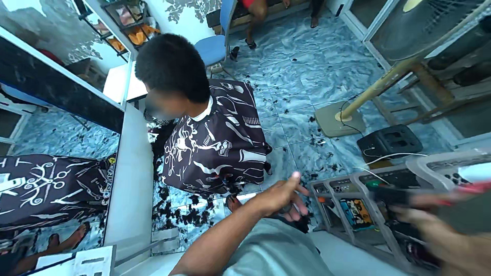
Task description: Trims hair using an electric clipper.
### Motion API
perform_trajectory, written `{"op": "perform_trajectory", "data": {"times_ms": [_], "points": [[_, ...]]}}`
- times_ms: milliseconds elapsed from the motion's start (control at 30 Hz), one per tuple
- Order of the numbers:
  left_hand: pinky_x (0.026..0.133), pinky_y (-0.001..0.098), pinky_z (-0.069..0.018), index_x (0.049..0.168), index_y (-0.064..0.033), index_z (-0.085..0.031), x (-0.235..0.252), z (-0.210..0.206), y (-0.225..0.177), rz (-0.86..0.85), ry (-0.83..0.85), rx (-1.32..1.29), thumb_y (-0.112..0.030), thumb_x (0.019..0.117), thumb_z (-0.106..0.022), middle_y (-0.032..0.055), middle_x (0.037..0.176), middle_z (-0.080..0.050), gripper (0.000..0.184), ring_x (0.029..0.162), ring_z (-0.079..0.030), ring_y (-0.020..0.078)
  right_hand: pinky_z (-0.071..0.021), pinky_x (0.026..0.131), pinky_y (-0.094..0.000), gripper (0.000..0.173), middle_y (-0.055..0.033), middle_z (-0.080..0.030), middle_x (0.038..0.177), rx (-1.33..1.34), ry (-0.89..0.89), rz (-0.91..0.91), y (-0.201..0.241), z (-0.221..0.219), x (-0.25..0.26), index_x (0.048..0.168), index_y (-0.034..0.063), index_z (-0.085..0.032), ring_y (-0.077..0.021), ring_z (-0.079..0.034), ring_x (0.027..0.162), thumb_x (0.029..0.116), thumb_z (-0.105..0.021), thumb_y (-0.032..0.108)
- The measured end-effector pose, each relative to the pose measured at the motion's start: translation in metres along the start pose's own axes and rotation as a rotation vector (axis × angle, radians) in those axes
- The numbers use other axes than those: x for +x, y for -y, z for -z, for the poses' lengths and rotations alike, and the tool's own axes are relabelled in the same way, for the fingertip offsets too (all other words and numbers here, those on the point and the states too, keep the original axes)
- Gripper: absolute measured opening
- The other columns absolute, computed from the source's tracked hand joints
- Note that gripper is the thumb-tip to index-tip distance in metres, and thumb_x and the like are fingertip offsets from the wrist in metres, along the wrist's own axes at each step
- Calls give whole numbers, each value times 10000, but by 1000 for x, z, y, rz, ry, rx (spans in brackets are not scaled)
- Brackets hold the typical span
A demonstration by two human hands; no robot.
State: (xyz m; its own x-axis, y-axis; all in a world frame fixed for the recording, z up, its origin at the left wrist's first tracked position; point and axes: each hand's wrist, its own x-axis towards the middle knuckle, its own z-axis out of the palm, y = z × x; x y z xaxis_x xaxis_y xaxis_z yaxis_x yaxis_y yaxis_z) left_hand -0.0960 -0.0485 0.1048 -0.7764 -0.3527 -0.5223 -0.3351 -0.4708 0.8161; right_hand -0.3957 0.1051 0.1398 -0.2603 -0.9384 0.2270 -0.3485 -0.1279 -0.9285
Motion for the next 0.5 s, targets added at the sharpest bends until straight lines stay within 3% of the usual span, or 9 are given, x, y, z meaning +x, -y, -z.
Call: {"op": "perform_trajectory", "data": {"times_ms": [33, 100, 167, 200, 267, 333, 400, 433, 500], "points": [[577, 351, -591, 1345, -34, -581, 9, -10, -10, 106, 109, -99, -707, 1019, -30, 113, 832, -735, 929, 615, -683, 185, -617, 827, -279, 408, 132, -726, 1081, 42, 50, 51, 2, -36, 6, 1251, 268, -649, -41, -700, 950, 873, -797, 308], [490, 326, -553, 1184, -60, -627, 14, -21, -20, 225, 188, -265, -690, 1037, -95, 91, 719, -689, 838, 527, -632, 174, -614, 806, -268, 375, 104, -727, 996, 111, 149, 63, 3, -87, 13, 1162, 237, -682, -32, -693, 904, 827, -813, 345], [437, 266, -492, 964, -104, -607, 5, -18, -21, 232, 145, -391, -433, 1109, -244, 24, 630, -596, 511, 476, -557, 120, -620, 811, -252, 397, 75, -735, 992, 76, 271, 27, 1, -107, 15, 1153, 155, -662, -15, -700, 907, 796, -790, 272], [447, 247, -494, 948, -115, -604, -1, -11, -19, 201, 146, -403, -302, 1106, -313, 3, 639, -582, 381, 486, -550, 100, -625, 821, -258, 409, 58, -745, 1006, 69, 323, 9, -1, -112, 17, 1169, 126, -659, -20, -706, 918, 801, -792, 245], [494, 246, -534, 1038, -99, -615, -11, 2, -8, 83, 104, -329, -173, 1088, -400, 6, 711, -612, 233, 536, -587, 93, -611, 848, -234, 444, 38, -729, 1063, 47, 365, -11, -9, -120, 17, 1198, 102, -654, -4, -689, 955, 814, -800, 270], [578, 283, -579, 1192, -38, -634, -20, 15, -4, -86, -225, -24, -165, 1083, -461, 52, 843, -678, 241, 634, -648, 111, -572, 864, -199, 520, -1, -657, 1127, 8, 369, -24, -15, -125, 22, 1215, 75, -645, 1, -636, 997, 800, -806, 345], [722, 363, -614, 1275, 7, -638, -22, 40, 3, -216, -662, 295, -197, 1074, -499, 108, 976, -719, 319, 777, -701, 162, -573, 886, -212, 650, -11, -688, 1149, 6, 405, -71, -12, -131, 29, 1311, 59, -602, -4, -651, 1018, 784, -819, 371], [742, 380, -624, 1293, 9, -633, -22, 53, 6, -264, -822, 336, -200, 1069, -520, 116, 989, -729, 327, 797, -716, 176, -580, 910, -231, 740, -22, -693, 1198, 34, 449, -91, -9, -135, 31, 1413, 55, -538, -18, -661, 1050, 794, -824, 343], [708, 357, -648, 1302, -15, -636, -26, 66, 3, -363, -985, 307, -178, 1058, -569, 93, 986, -748, 302, 780, -739, 167, -606, 899, -278, 831, -28, -695, 1234, 82, 516, -113, -5, -149, 40, 1524, 97, -438, -58, -684, 1048, 819, -824, 307]]}}
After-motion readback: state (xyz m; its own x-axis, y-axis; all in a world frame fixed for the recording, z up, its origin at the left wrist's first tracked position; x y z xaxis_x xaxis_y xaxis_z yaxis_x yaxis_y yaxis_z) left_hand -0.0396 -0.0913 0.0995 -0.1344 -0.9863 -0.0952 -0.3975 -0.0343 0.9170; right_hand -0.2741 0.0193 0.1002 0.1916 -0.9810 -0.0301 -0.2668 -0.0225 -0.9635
